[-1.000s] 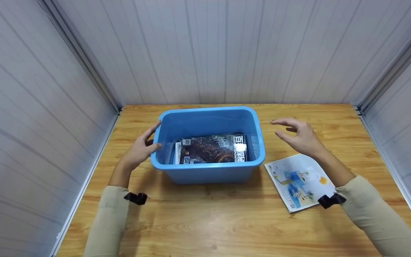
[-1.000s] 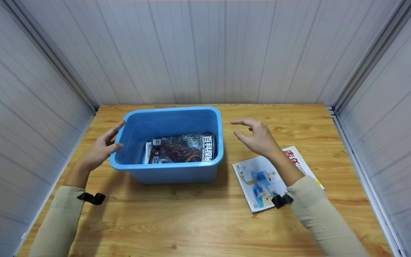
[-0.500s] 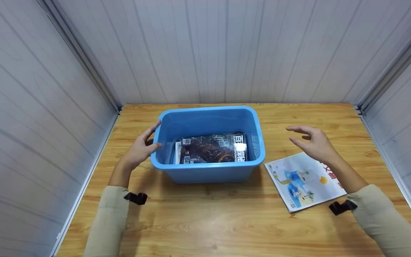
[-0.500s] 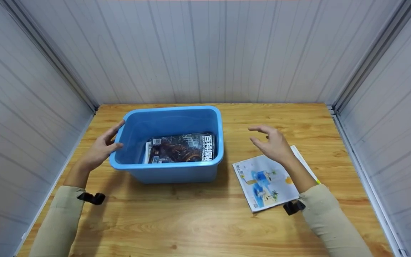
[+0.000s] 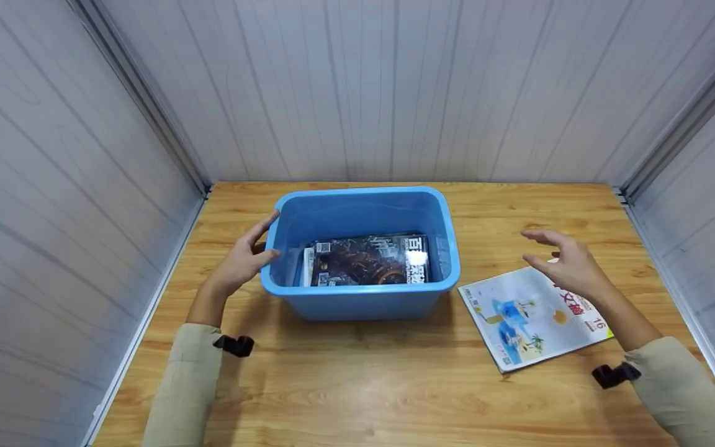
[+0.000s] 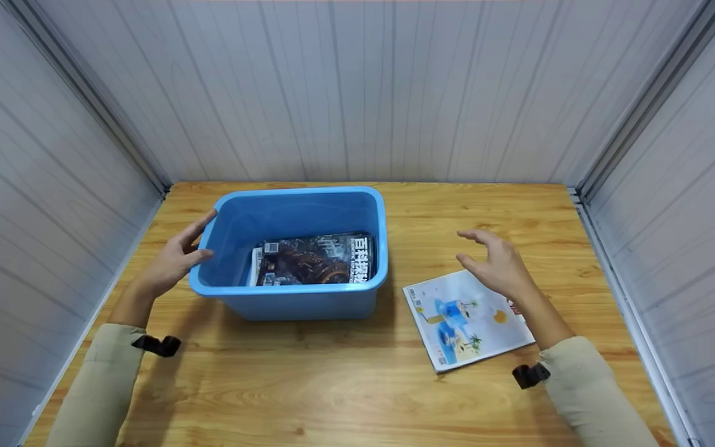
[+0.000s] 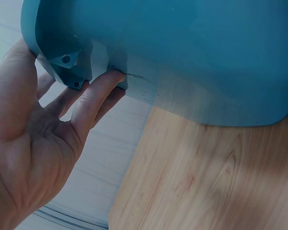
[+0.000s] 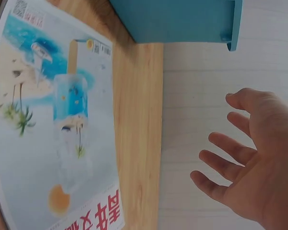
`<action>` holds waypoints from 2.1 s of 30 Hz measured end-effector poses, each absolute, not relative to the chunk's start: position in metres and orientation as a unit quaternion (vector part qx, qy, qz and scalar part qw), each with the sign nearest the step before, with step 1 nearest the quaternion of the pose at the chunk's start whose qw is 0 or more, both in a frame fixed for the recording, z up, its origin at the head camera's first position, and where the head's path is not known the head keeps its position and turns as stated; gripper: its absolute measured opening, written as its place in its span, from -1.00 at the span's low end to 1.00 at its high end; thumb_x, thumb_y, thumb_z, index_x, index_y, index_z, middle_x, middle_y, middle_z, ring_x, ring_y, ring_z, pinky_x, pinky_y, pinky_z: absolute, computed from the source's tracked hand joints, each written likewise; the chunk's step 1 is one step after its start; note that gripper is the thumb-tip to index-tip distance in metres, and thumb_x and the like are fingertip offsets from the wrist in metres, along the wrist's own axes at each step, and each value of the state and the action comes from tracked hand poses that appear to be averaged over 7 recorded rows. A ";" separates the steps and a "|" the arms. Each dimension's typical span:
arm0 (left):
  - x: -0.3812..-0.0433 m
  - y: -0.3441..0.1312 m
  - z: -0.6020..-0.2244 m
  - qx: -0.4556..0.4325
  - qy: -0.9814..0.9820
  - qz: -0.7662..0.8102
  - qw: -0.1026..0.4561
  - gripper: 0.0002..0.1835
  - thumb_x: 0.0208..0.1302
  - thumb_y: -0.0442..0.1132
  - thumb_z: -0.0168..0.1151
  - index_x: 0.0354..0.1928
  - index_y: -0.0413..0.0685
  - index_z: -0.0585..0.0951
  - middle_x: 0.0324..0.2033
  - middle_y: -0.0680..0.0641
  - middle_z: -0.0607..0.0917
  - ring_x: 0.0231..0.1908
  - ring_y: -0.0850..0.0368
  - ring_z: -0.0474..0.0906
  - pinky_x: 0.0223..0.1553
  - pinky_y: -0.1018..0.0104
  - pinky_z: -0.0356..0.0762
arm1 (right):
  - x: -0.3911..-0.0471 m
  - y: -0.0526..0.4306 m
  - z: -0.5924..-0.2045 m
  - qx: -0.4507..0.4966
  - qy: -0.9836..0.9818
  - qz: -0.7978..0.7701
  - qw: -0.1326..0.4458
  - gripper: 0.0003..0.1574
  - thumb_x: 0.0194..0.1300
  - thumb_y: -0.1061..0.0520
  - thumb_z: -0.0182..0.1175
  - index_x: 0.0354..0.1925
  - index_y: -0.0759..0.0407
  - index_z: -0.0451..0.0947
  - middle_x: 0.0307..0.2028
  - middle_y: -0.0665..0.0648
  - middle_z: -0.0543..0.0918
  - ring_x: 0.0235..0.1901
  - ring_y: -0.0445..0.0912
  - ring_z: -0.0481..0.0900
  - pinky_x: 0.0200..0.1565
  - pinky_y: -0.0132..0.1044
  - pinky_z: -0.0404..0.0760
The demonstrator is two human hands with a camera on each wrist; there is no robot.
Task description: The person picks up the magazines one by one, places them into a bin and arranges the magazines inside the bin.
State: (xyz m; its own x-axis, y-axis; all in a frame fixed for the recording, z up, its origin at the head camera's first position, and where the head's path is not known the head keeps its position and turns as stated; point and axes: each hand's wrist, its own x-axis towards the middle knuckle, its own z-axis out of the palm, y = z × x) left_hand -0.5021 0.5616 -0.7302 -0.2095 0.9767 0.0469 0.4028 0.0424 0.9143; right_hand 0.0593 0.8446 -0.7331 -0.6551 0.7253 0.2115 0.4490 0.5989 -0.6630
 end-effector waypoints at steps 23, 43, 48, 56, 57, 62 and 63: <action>-0.503 0.562 -0.733 0.537 0.638 0.441 0.332 -0.08 0.64 -0.33 0.17 0.87 0.22 0.01 0.86 -0.25 -0.07 0.72 -0.59 0.18 0.58 -0.51 0.42 | 0.099 0.868 -0.743 -0.401 -0.864 0.243 0.184 -0.22 0.59 0.02 0.40 0.56 0.36 0.47 0.49 0.64 0.52 0.46 0.64 0.44 0.35 0.67 0.47; -0.502 0.563 -0.731 0.540 0.635 0.447 0.324 -0.08 0.64 -0.37 0.16 0.87 0.17 0.02 0.86 -0.25 -0.04 0.72 -0.57 0.21 0.56 -0.51 0.44 | 0.110 0.887 -0.770 -0.431 -0.854 0.288 0.046 0.43 0.47 -0.10 0.52 0.78 0.47 -0.16 0.62 0.87 -0.01 0.57 0.83 0.01 0.49 0.78 0.20; -0.502 0.563 -0.732 0.534 0.632 0.448 0.338 -0.08 0.64 -0.38 0.14 0.87 0.21 0.00 0.86 -0.24 -0.04 0.72 -0.55 0.22 0.55 -0.49 0.47 | 0.112 0.887 -0.777 -0.457 -0.843 0.283 0.016 0.55 0.41 -0.15 0.55 0.80 0.41 -0.27 0.59 0.90 -0.07 0.52 0.86 0.00 0.48 0.78 0.18; -0.504 0.564 -0.732 0.536 0.636 0.445 0.333 -0.09 0.67 -0.32 0.17 0.87 0.22 0.02 0.87 -0.23 -0.05 0.74 -0.56 0.17 0.60 -0.49 0.40 | 0.114 0.886 -0.784 -0.494 -0.823 0.278 -0.040 0.69 0.29 -0.30 0.60 0.81 0.30 -0.31 0.58 0.94 -0.29 0.39 0.96 -0.01 0.30 0.85 0.26; -0.504 0.564 -0.732 0.537 0.636 0.444 0.333 -0.09 0.67 -0.31 0.17 0.87 0.23 0.02 0.87 -0.22 -0.05 0.74 -0.56 0.17 0.60 -0.49 0.40 | 0.114 0.885 -0.785 -0.497 -0.821 0.278 -0.046 0.70 0.28 -0.31 0.60 0.81 0.29 -0.31 0.57 0.94 -0.28 0.37 0.94 0.03 0.30 0.83 0.29; -0.505 0.564 -0.732 0.536 0.636 0.444 0.333 -0.09 0.67 -0.31 0.18 0.87 0.25 0.02 0.87 -0.21 -0.05 0.73 -0.55 0.18 0.59 -0.50 0.41 | 0.112 0.885 -0.785 -0.506 -0.813 0.281 -0.066 0.65 0.29 -0.30 0.58 0.79 0.36 -0.25 0.51 0.93 -0.11 0.29 0.79 0.15 0.27 0.71 0.40; -0.504 0.564 -0.732 0.537 0.635 0.444 0.333 -0.09 0.67 -0.31 0.18 0.87 0.25 0.01 0.87 -0.21 -0.05 0.73 -0.55 0.19 0.59 -0.50 0.41 | 0.112 0.885 -0.785 -0.508 -0.812 0.279 -0.069 0.62 0.29 -0.29 0.58 0.79 0.37 -0.21 0.49 0.92 -0.07 0.28 0.77 0.16 0.27 0.69 0.41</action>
State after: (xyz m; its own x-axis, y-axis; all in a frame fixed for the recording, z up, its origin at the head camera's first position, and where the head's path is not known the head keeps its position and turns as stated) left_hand -0.5044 0.5636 -0.7322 -0.2008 0.9782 0.0536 0.3859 0.0287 0.9221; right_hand 0.1115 0.8847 -0.7851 -0.4737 0.7867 -0.3960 0.8638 0.3272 -0.3833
